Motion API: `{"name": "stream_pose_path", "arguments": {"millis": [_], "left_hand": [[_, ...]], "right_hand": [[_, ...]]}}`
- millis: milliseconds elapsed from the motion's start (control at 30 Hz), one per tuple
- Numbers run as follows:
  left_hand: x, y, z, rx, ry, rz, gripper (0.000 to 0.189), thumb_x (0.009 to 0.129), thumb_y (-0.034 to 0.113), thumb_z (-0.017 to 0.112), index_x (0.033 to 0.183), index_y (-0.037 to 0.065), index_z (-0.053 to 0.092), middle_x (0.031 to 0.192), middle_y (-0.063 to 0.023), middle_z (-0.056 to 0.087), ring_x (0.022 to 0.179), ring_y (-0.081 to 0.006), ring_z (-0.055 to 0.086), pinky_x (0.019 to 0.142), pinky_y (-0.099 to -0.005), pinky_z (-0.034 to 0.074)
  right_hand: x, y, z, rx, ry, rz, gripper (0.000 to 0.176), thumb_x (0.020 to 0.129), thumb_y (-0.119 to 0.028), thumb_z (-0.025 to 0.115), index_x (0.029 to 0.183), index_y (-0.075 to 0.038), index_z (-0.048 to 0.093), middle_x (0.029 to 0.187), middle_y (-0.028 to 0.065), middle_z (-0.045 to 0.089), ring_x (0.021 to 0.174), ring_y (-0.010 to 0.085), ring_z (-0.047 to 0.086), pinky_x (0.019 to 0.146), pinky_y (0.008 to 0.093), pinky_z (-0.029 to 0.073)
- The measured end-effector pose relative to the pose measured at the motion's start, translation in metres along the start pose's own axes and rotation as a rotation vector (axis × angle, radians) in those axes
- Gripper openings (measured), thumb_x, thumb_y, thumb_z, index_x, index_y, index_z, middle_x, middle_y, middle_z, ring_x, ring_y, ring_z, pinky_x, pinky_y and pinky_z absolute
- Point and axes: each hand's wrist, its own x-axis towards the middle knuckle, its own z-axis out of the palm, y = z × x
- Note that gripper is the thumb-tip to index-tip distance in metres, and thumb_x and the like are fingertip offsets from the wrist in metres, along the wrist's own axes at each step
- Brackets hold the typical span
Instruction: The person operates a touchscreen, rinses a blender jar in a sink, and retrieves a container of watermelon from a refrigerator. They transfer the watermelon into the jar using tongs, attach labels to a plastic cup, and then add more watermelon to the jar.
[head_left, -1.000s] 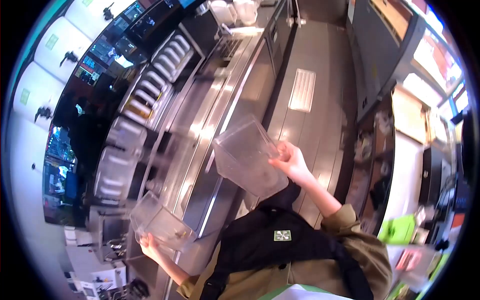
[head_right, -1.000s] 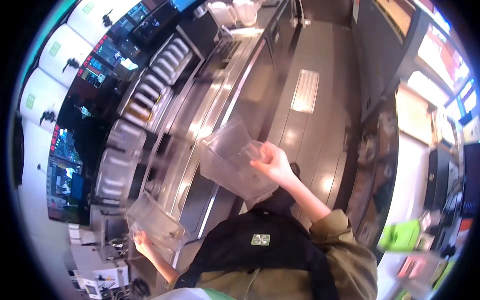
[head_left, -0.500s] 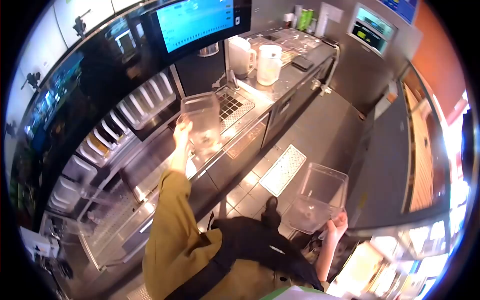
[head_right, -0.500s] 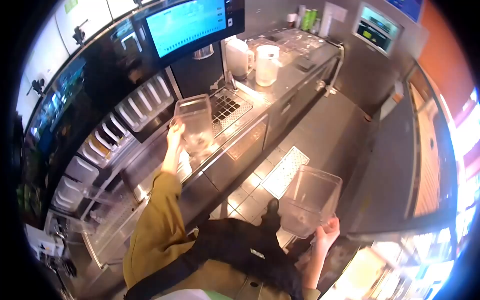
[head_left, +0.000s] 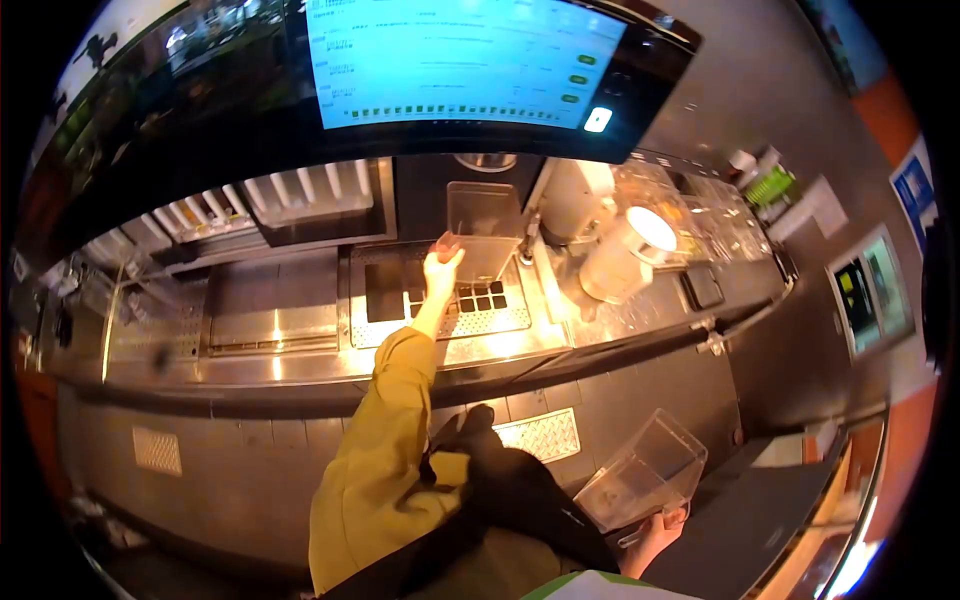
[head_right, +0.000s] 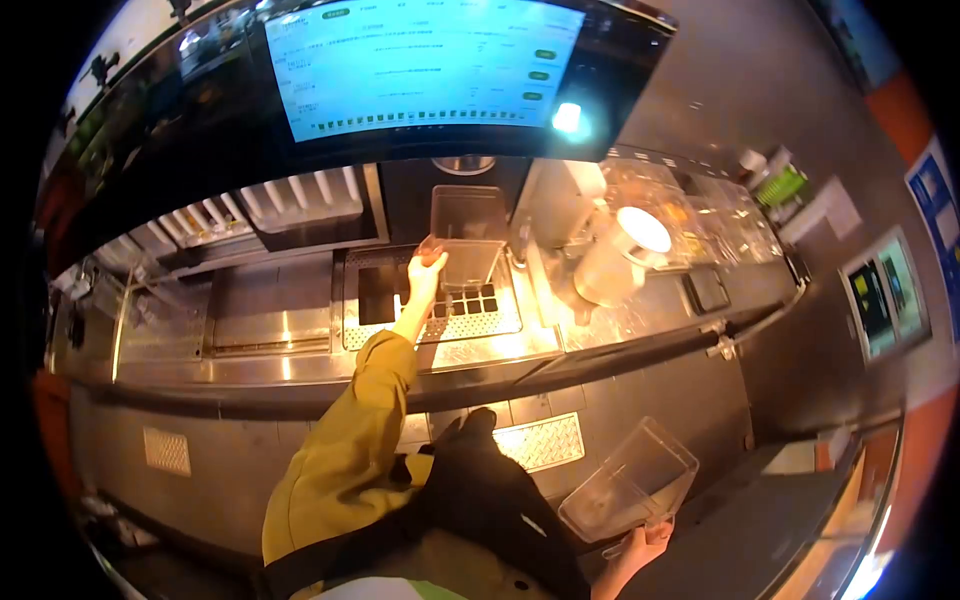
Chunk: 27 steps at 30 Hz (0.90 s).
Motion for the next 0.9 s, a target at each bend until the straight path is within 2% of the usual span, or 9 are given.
{"name": "stream_pose_path", "arguments": {"millis": [133,233,333,400,467,533,600,667,900], "left_hand": [[-0.006,-0.004,0.023,0.021,0.175,0.071,0.046,0.070,0.002,0.072,0.112,0.004,0.056,0.084,-0.0038,0.060,0.082,-0.0143,0.061,0.074,-0.0246,0.046],[-0.004,-0.020,0.022,0.238,0.214,0.241,0.040,0.074,-0.001,0.067,0.110,0.000,0.051,0.096,-0.0064,0.057,0.089,-0.0193,0.059,0.081,-0.0298,0.046],[-0.028,0.050,0.046,0.788,0.478,0.016,0.040,0.073,0.003,0.068,0.108,-0.001,0.048,0.101,-0.0116,0.052,0.096,-0.0256,0.053,0.085,-0.0367,0.042],[-0.049,0.115,0.073,0.769,0.475,0.582,0.039,0.072,0.005,0.067,0.105,0.000,0.047,0.110,-0.0147,0.048,0.104,-0.0289,0.044,0.090,-0.0406,0.036],[-0.066,0.164,0.108,0.557,0.300,0.706,0.033,0.074,0.003,0.061,0.104,0.001,0.046,0.114,-0.0124,0.048,0.105,-0.0283,0.040,0.092,-0.0382,0.032],[-0.070,0.196,0.142,0.690,0.124,0.948,0.037,0.072,0.004,0.061,0.106,0.003,0.045,0.118,-0.0121,0.052,0.103,-0.0250,0.041,0.090,-0.0356,0.032],[-0.064,0.226,0.181,0.751,0.122,1.180,0.043,0.069,0.007,0.063,0.108,0.006,0.045,0.123,-0.0111,0.053,0.100,-0.0212,0.041,0.087,-0.0331,0.030],[-0.046,0.250,0.211,0.722,0.239,1.334,0.046,0.064,0.013,0.066,0.107,0.010,0.049,0.126,-0.0048,0.053,0.089,-0.0193,0.042,0.080,-0.0310,0.031],[-0.012,0.285,0.231,0.811,0.349,1.390,0.054,0.063,0.024,0.067,0.112,0.011,0.048,0.128,-0.0043,0.052,0.091,-0.0169,0.040,0.085,-0.0295,0.024]], "right_hand": [[0.075,0.010,0.048,0.025,-0.068,0.000,0.027,0.062,0.009,0.045,0.082,-0.009,0.039,0.064,0.0005,0.043,0.044,0.0070,0.036,0.039,0.0193,0.032],[0.124,0.021,0.077,0.040,-0.164,0.020,0.023,0.063,0.007,0.047,0.078,-0.009,0.042,0.064,0.0012,0.044,0.044,0.0077,0.038,0.038,0.0190,0.032],[0.155,0.014,0.108,0.017,-0.230,0.060,0.021,0.063,0.006,0.048,0.077,-0.009,0.042,0.063,0.0002,0.042,0.044,0.0073,0.036,0.038,0.0182,0.032],[0.167,0.007,0.125,-0.024,-0.249,0.095,0.020,0.063,0.005,0.048,0.077,-0.009,0.042,0.063,-0.0003,0.041,0.044,0.0070,0.036,0.038,0.0180,0.033],[0.184,0.018,0.134,-0.025,-0.311,0.086,0.021,0.063,0.005,0.048,0.077,-0.008,0.042,0.063,-0.0008,0.040,0.044,0.0067,0.036,0.038,0.0182,0.033],[0.197,0.021,0.143,-0.014,-0.365,0.088,0.022,0.063,0.006,0.049,0.078,-0.008,0.041,0.063,-0.0012,0.040,0.045,0.0064,0.036,0.038,0.0184,0.033],[0.204,0.020,0.153,0.005,-0.401,0.103,0.024,0.063,0.007,0.049,0.079,-0.008,0.041,0.063,-0.0016,0.040,0.045,0.0062,0.036,0.038,0.0186,0.034],[0.209,0.020,0.159,-0.004,-0.391,0.066,0.020,0.063,0.006,0.047,0.073,-0.008,0.039,0.057,-0.0016,0.037,0.039,0.0075,0.033,0.036,0.0195,0.032],[0.223,0.027,0.162,0.035,-0.416,0.110,0.026,0.062,0.010,0.046,0.079,-0.008,0.038,0.060,0.0002,0.042,0.040,0.0085,0.036,0.036,0.0198,0.033]]}}
